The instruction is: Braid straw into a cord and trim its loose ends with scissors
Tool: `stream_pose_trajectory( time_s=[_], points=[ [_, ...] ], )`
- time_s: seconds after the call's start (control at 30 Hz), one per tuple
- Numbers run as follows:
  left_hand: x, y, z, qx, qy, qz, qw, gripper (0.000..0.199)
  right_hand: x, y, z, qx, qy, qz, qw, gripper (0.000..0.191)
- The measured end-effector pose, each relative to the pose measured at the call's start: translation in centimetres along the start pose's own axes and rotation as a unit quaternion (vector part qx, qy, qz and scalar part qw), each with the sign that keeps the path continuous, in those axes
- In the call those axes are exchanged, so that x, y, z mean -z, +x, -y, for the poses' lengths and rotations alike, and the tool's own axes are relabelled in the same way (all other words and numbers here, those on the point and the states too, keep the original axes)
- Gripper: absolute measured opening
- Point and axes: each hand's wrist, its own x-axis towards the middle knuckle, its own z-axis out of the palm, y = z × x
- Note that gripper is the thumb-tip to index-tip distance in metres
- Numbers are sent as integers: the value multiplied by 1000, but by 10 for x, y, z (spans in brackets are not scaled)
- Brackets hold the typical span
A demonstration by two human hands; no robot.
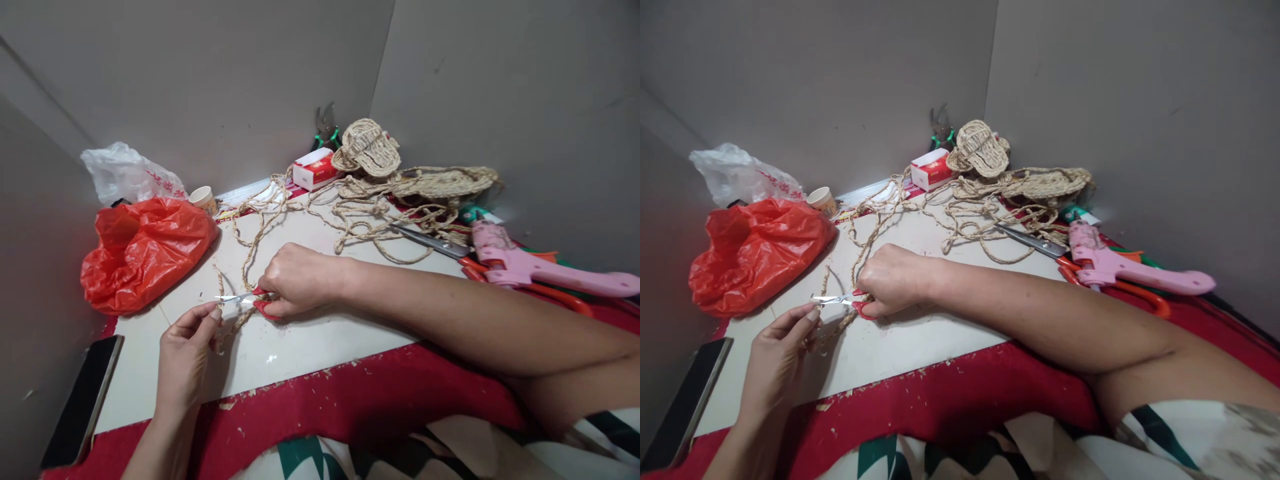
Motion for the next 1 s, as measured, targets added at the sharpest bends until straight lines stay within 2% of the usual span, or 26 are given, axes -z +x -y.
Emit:
stream_pose_trajectory(
  time_s=[0.33,0.5,0.73,0.83,1.0],
  points=[
    [-1,0,-1,9,-12,-16,1000,32,0,2,1,6,4,10,1000,30],
    [0,0,-3,5,-52,-8,999,30,-3,3,-3,7,22,-14,1000,30],
    [1,-3,-12,-10,-148,21,989,29,-18,6,-16,-14,53,-108,993,35],
    [0,-3,-14,6,-180,44,983,31,-20,7,-16,-4,51,-117,992,37],
    [0,-4,-12,45,-213,82,973,29,-19,6,-13,-1,44,-100,994,37]
  ],
)
